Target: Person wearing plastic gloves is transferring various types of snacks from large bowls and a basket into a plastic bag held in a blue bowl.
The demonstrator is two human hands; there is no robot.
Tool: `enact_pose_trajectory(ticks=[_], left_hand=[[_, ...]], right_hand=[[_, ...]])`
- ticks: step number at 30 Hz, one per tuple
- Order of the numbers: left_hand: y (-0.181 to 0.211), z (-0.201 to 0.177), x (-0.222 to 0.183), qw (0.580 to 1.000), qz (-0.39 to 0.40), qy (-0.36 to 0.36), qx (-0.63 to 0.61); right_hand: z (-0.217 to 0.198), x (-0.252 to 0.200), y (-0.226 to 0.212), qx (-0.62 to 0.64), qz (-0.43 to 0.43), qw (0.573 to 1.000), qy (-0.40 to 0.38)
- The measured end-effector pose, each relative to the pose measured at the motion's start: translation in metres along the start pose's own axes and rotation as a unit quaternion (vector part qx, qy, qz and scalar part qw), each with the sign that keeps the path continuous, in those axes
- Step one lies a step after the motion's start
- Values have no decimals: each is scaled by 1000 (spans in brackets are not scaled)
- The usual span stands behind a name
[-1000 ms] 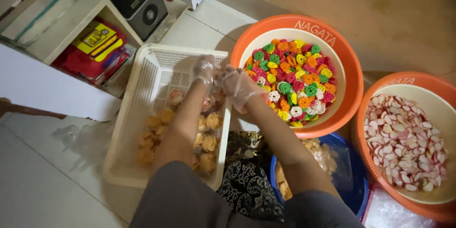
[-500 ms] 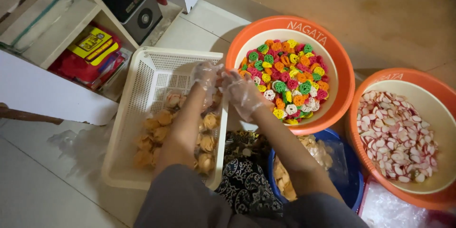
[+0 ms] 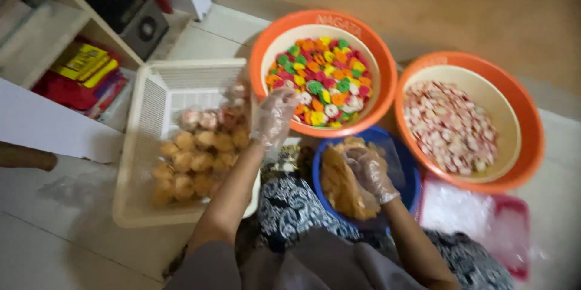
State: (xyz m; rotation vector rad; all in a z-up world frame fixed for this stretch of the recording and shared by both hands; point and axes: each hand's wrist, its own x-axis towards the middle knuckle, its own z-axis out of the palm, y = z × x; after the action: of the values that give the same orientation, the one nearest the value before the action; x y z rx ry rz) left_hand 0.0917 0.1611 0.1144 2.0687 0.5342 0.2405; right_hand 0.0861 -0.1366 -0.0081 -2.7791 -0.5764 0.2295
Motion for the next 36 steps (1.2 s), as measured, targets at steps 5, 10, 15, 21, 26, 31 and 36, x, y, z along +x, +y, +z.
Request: enact_pose_trajectory(ticks=[5,10,15,21,26,31,36], left_hand=[[8,51,-87,975,146,-134,-101],[-105,213,-129,974,128,-106,-155],[-136,222,-143,880,230,-165,-381],[-108,198,-148,908,237,-153,-309],[-83,185,-160,934,240,-140,-226],[-42,187,-172,949,239,-130,-158],[-21,206,-183,936,211,-98,-264]], right_hand=[[50,-62,98,-14,48,999,-15],[65,-87,125,-4,122,990,70],[26,-97,105,145,259,943,151],[40,-83,103,21,202,976,77],[81,-64,156,500,203,812,225],[37,-93,111,266,-48,925,268],[34,-108,80,257,-146,914,278]])
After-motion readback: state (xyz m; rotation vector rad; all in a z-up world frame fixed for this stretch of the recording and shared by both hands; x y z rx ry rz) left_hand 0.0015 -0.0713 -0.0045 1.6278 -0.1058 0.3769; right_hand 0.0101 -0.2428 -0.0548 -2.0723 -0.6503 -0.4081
